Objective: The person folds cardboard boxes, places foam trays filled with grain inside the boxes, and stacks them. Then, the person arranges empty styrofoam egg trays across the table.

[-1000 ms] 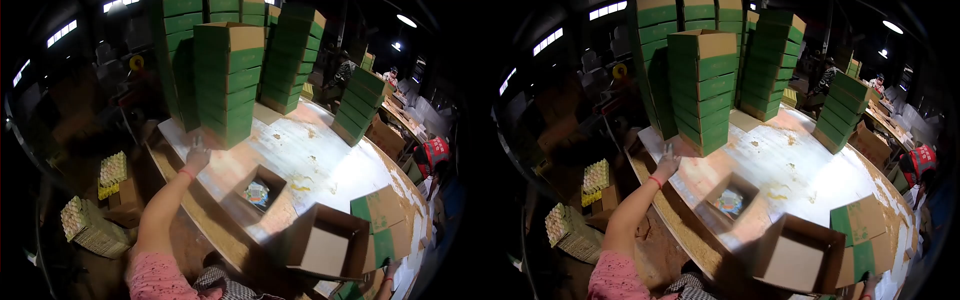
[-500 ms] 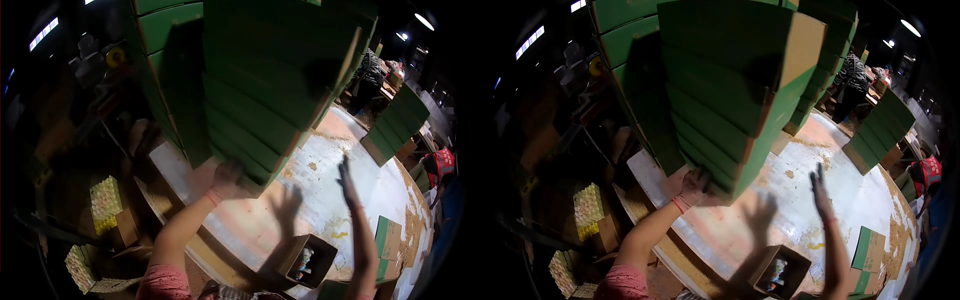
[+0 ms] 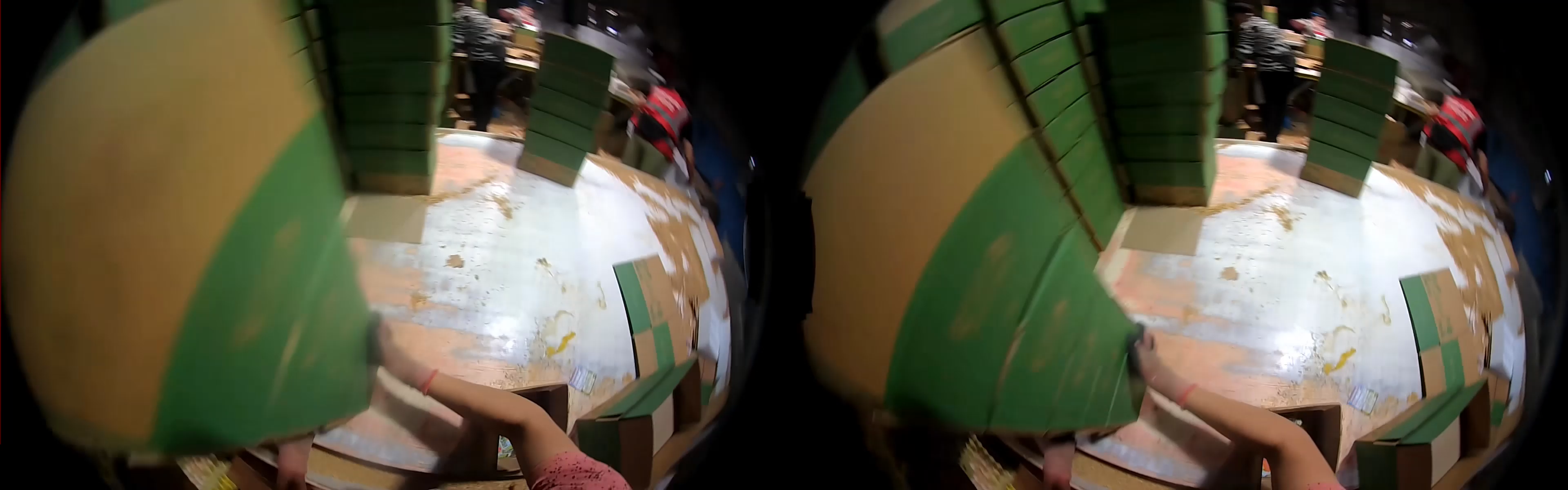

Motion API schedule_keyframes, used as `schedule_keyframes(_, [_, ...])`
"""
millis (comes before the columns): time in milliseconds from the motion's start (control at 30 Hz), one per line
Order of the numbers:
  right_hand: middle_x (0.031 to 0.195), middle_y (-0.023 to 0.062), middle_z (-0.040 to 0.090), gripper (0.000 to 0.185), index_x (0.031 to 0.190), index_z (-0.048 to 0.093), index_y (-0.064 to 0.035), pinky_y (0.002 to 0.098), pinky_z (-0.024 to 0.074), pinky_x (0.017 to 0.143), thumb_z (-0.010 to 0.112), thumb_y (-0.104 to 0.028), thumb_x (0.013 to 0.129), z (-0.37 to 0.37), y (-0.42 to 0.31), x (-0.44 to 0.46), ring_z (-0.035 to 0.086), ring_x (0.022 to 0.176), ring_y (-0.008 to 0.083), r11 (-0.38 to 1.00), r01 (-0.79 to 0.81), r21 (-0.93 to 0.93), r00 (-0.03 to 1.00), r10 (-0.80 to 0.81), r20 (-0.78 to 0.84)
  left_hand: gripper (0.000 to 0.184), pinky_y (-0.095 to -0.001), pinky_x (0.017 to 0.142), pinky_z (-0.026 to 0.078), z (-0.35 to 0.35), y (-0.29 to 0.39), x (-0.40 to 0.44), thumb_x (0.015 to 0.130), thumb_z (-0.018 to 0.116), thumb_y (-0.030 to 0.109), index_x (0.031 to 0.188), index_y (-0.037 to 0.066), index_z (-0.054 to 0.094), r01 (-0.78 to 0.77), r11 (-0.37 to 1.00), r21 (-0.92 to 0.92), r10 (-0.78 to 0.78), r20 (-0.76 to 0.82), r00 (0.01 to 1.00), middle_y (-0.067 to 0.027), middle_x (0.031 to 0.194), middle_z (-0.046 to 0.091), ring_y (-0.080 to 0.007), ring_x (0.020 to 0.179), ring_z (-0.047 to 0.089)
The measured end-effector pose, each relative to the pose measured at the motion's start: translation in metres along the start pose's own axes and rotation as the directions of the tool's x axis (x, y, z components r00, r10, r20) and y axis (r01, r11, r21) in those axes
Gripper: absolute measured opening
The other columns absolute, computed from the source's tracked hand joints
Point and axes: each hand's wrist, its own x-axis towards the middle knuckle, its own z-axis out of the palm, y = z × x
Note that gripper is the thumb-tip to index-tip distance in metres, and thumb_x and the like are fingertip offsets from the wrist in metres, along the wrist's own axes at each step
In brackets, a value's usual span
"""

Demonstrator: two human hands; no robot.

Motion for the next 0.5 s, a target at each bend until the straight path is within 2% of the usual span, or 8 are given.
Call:
schedule_keyframes(67, [0.153,0.0245,0.012,0.053,0.144,0.026,-0.0043,0.0471,0.0322,0.108,0.032,-0.037,0.103,-0.006,0.016,0.002,0.026,0.136,0.0411,0.982,0.052,-0.183,0.996,-0.066,-0.068,0.039,-0.043,0.088,0.047,-0.003,0.007,0.003,0.069,0.07,0.016,0.105,0.003,0.062,-0.017,0.998,0.069,0.017,-0.001,1.0,-0.0169,0.101,0.062,-0.0341,0.101,0.057])
schedule_keyframes(100, [0.15,0.0263,0.018,0.052,0.143,0.028,-0.0034,0.0475,0.0328,0.108,0.034,-0.034,0.102,-0.033,0.002,0.01,0.028,0.134,0.0438,0.947,0.26,-0.188,0.952,-0.219,0.215,0.039,-0.0429,0.088,0.046,-0.002,0.011,0.006,0.07,0.069,0.016,0.105,0.003,0.061,-0.022,0.996,0.092,0.021,0.005,1.0,-0.0169,0.102,0.062,-0.0339,0.101,0.057])
schedule_keyframes(133, [0.147,0.0281,0.024,0.05,0.142,0.03,-0.0024,0.0479,0.0335,0.107,0.036,-0.031,0.101,-0.062,-0.013,0.028,0.031,0.132,0.0465,0.881,0.454,-0.133,0.806,-0.343,0.483,0.039,-0.0428,0.089,0.046,-0.003,0.014,0.008,0.07,0.069,0.016,0.106,0.003,0.061,-0.03,0.993,0.118,0.029,0.009,1.0,-0.0169,0.103,0.062,-0.0338,0.102,0.056])
schedule_keyframes(200, [0.129,0.0258,0.046,0.044,0.134,0.041,-0.0059,0.0495,0.0435,0.093,0.05,-0.025,0.095,-0.099,0.009,0.083,0.053,0.107,0.0437,0.742,0.523,-0.419,0.838,-0.36,0.409,0.04,-0.0427,0.089,0.046,-0.005,0.016,0.012,0.071,0.069,0.017,0.108,0.003,0.06,-0.039,0.985,0.167,0.035,0.022,0.999,-0.017,0.104,0.061,-0.0336,0.102,0.056])
schedule_keyframes(233, [0.14,0.0229,0.038,0.061,0.141,0.033,-0.0142,0.0491,0.0334,0.105,0.048,-0.048,0.093,-0.115,-0.006,0.116,0.043,0.123,0.0427,0.853,-0.119,-0.508,0.976,0.196,0.1,0.04,-0.0426,0.089,0.046,-0.005,0.017,0.015,0.072,0.068,0.017,0.108,0.002,0.059,-0.051,0.981,0.186,0.047,0.025,0.999,-0.0171,0.105,0.061,-0.0335,0.103,0.056])
schedule_keyframes(333, [0.144,0.0224,0.034,0.069,0.144,0.031,-0.0173,0.0505,0.0248,0.11,0.051,-0.053,0.089,-0.131,0.08,0.195,0.033,0.132,0.0413,0.696,-0.058,-0.716,0.99,-0.051,-0.129,0.041,-0.0424,0.09,0.045,-0.005,0.02,0.024,0.074,0.068,0.018,0.111,0.002,0.058,-0.067,0.969,0.237,0.062,0.027,0.998,-0.0172,0.107,0.06,-0.0331,0.104,0.056])
schedule_keyframes(400, [0.147,0.0198,0.032,0.065,0.146,0.032,-0.0224,0.0552,0.0139,0.112,0.046,-0.054,0.09,-0.137,0.109,0.222,0.022,0.139,0.0385,0.506,-0.09,-0.858,0.996,0.046,-0.078,0.042,-0.0423,0.091,0.045,-0.006,0.02,0.03,0.075,0.067,0.019,0.112,0.002,0.056,-0.074,0.959,0.275,0.069,0.03,0.997,-0.0173,0.108,0.059,-0.0328,0.105,0.055])
schedule_keyframes(500, [0.148,0.018,0.034,0.061,0.141,0.042,-0.0212,0.0538,0.0141,0.111,0.041,-0.056,0.09,-0.166,0.109,0.209,0.027,0.138,0.0363,0.38,-0.059,-0.923,0.97,0.241,0.038,0.043,-0.042,0.092,0.044,-0.004,0.021,0.036,0.077,0.067,0.019,0.114,0.001,0.055,-0.074,0.948,0.31,0.069,0.029,0.997,-0.0174,0.11,0.059,-0.0325,0.106,0.055])
